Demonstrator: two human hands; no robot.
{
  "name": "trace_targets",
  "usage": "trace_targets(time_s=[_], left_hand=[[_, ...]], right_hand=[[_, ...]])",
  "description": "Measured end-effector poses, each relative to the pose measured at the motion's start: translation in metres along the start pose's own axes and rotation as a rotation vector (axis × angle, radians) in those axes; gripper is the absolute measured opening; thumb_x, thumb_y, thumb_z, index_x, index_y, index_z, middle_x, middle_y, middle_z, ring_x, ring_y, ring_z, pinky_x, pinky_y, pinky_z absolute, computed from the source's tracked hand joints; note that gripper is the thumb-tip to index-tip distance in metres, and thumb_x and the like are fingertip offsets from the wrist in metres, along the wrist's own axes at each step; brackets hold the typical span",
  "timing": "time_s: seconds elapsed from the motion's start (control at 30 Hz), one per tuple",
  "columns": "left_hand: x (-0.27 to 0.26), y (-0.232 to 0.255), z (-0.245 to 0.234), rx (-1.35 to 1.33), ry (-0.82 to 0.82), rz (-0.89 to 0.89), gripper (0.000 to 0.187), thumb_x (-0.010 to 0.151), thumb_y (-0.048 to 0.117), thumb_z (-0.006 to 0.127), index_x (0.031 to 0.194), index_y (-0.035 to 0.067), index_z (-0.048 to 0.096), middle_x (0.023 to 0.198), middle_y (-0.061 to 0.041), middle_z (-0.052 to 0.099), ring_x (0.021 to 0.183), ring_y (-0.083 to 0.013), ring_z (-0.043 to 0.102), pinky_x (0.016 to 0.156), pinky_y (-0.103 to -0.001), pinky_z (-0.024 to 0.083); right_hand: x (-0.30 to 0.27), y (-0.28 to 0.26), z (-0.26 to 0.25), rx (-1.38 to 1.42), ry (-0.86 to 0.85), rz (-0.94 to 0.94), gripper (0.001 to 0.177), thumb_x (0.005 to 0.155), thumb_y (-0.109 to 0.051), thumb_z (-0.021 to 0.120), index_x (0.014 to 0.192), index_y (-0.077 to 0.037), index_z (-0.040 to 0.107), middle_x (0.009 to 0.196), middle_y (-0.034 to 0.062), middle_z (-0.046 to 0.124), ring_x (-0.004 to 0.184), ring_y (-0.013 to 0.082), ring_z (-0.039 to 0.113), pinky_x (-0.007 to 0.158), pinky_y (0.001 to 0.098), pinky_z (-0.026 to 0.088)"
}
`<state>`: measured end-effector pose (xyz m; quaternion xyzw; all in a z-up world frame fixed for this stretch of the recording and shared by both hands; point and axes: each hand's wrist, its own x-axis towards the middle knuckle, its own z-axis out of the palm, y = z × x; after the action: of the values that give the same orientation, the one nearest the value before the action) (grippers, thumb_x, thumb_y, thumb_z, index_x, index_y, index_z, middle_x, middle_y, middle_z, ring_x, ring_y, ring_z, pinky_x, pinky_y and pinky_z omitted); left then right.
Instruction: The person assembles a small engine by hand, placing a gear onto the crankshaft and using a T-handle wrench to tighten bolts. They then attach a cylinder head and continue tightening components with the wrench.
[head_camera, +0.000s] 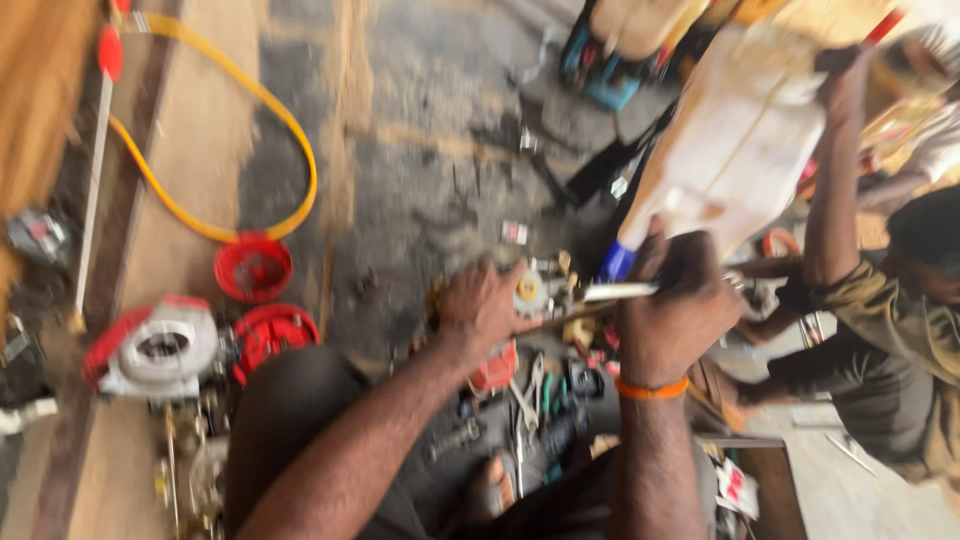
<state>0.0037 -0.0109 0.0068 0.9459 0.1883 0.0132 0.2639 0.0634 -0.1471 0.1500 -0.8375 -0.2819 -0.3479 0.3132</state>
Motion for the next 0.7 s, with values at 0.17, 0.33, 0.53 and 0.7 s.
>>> trace_targets(time_s=[0.17, 0.33, 0.53, 0.7], left_hand=[[0.003, 0.0, 0.004, 0.053, -0.05, -0.008, 0.107, 0.07, 0.075, 0.081, 0.155, 0.025, 0.039, 0.133, -0.022, 0.052, 0.114, -0.0368, 0.059, 0.095, -0.049, 0.053], [0.007, -0.001, -0.001, 0.065, -0.111, -0.028, 0.109, 0.071, 0.075, 0.08, 0.157, 0.026, 0.036, 0.14, -0.025, 0.049, 0.119, -0.0397, 0.058, 0.093, -0.051, 0.055], [0.001, 0.001, -0.003, 0.082, -0.088, -0.022, 0.104, 0.073, 0.075, 0.079, 0.156, 0.027, 0.038, 0.136, -0.023, 0.052, 0.119, -0.0408, 0.059, 0.095, -0.052, 0.054], [0.003, 0.001, 0.001, 0.058, -0.095, -0.032, 0.099, 0.075, 0.073, 0.076, 0.155, 0.026, 0.04, 0.135, -0.023, 0.052, 0.121, -0.0409, 0.058, 0.096, -0.052, 0.053]], right_hand=[[0.02, 0.024, -0.021, 0.472, -0.017, 0.02, 0.045, 0.109, -0.044, 0.057, 0.098, -0.001, 0.058, 0.061, 0.0063, 0.048, 0.051, 0.0192, 0.042, 0.053, 0.0354, 0.034], [0.027, 0.041, -0.012, 1.35, -0.115, 0.535, 0.065, 0.109, -0.059, 0.041, 0.117, 0.001, 0.064, 0.059, 0.0021, 0.043, 0.049, 0.0143, 0.034, 0.05, 0.0309, 0.028], [-0.008, 0.036, 0.015, 1.456, -0.166, 0.574, 0.077, 0.11, -0.064, 0.035, 0.129, 0.002, 0.068, 0.058, -0.0001, 0.039, 0.05, 0.0118, 0.029, 0.052, 0.0291, 0.024], [-0.012, 0.025, 0.021, 1.425, -0.095, 0.523, 0.076, 0.11, -0.063, 0.035, 0.128, 0.003, 0.068, 0.058, -0.0003, 0.038, 0.05, 0.0117, 0.03, 0.052, 0.0284, 0.025]])
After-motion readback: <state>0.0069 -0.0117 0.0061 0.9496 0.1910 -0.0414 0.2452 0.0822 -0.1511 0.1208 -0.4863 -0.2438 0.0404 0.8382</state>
